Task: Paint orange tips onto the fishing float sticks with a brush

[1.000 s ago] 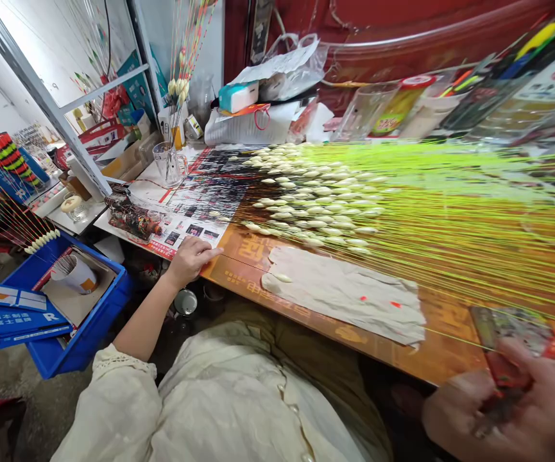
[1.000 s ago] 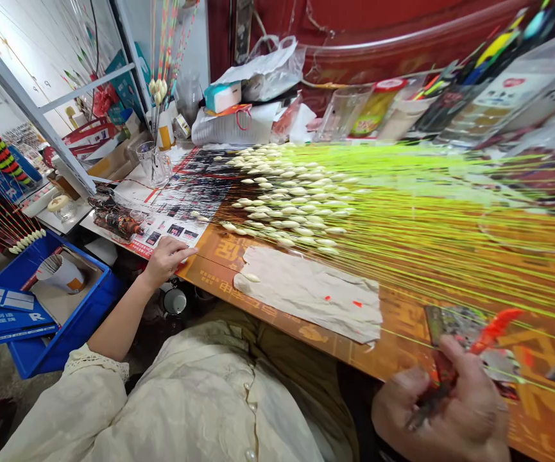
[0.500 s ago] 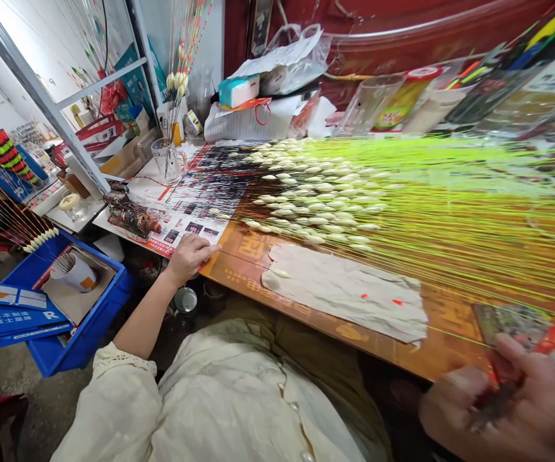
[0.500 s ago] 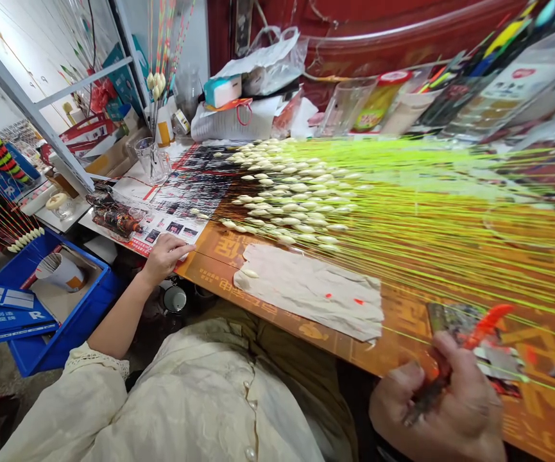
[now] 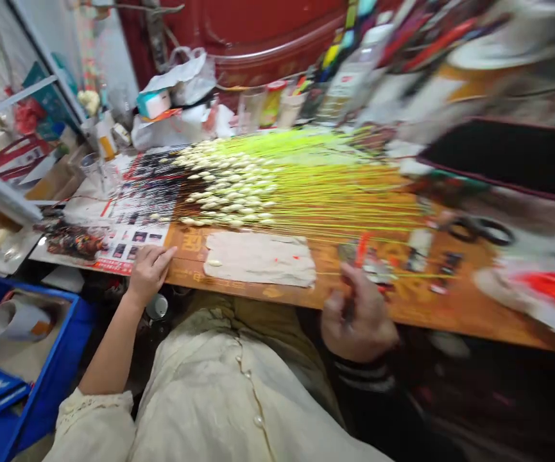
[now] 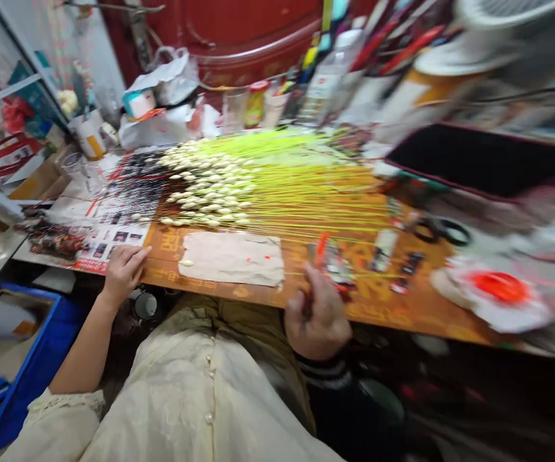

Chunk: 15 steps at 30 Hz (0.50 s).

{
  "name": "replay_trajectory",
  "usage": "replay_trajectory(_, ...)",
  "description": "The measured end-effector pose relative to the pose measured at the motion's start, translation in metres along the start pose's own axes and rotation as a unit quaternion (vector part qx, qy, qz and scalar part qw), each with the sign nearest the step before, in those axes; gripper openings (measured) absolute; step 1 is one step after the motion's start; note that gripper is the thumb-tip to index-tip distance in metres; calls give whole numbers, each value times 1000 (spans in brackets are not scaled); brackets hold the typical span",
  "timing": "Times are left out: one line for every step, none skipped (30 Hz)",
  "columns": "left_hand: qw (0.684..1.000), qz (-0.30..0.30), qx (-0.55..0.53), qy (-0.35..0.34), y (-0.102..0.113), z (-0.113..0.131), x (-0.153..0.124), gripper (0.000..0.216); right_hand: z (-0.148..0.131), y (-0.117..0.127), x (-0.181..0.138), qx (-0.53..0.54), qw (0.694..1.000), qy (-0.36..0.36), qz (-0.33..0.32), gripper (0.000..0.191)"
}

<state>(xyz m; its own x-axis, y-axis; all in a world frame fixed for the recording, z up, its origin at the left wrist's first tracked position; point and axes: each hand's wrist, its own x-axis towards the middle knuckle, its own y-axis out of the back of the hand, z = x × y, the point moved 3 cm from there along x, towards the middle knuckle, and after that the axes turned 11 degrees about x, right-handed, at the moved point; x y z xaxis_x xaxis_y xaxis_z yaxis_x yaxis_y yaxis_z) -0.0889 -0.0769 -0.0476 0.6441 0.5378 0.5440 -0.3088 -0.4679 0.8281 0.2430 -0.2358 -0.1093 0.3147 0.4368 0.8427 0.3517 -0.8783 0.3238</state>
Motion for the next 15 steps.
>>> replay_trajectory(1000,2,1,-18,-1,11,8,41,-1,0,2,8,1000,-9,-2,49)
replay_trajectory(999,7,1,-40,-2,23,16,42,-1,0,3,17,1000,-8,2,49)
replay_trajectory(998,14,1,-62,-4,37,26,42,-1,0,4,24,1000,-4,9,49)
replay_trajectory(996,24,-2,-84,-7,52,35,43,0,-1,6,35,999,-4,6,50)
replay_trajectory(994,36,-7,-103,-10,67,46,42,2,-2,7,47,999,-7,0,51)
replay_trajectory(992,47,-14,-119,-14,83,56,42,3,-3,9,59,998,-9,-8,53)
replay_trajectory(989,56,-20,-134,-18,99,66,40,4,-4,11,69,997,-10,-15,54)
replay_trajectory(986,63,-27,-150,-23,114,76,39,5,-5,14,76,997,-13,-19,55)
replay_trajectory(983,68,-31,-165,-27,128,85,36,5,-6,17,81,996,-16,-22,55)
replay_trajectory(981,72,-32,-178,-32,141,94,34,5,-6,20,88,996,-19,-28,56)
replay_trajectory(978,74,-31,-192,-36,153,102,31,4,-7,23,94,995,-22,-34,57)
replay_trajectory(975,79,-30,-204,-40,162,108,29,4,-7,25,100,994,-24,-41,58)
replay_trajectory(973,85,-30,-212,-44,170,114,27,4,-7,28,105,993,-27,-49,59)
replay_trajectory(972,91,-30,-216,-47,175,118,26,4,-8,30,109,992,-30,-54,59)
replay_trajectory(971,96,-31,-216,-49,179,122,24,4,-8,31,111,992,-35,-59,60)
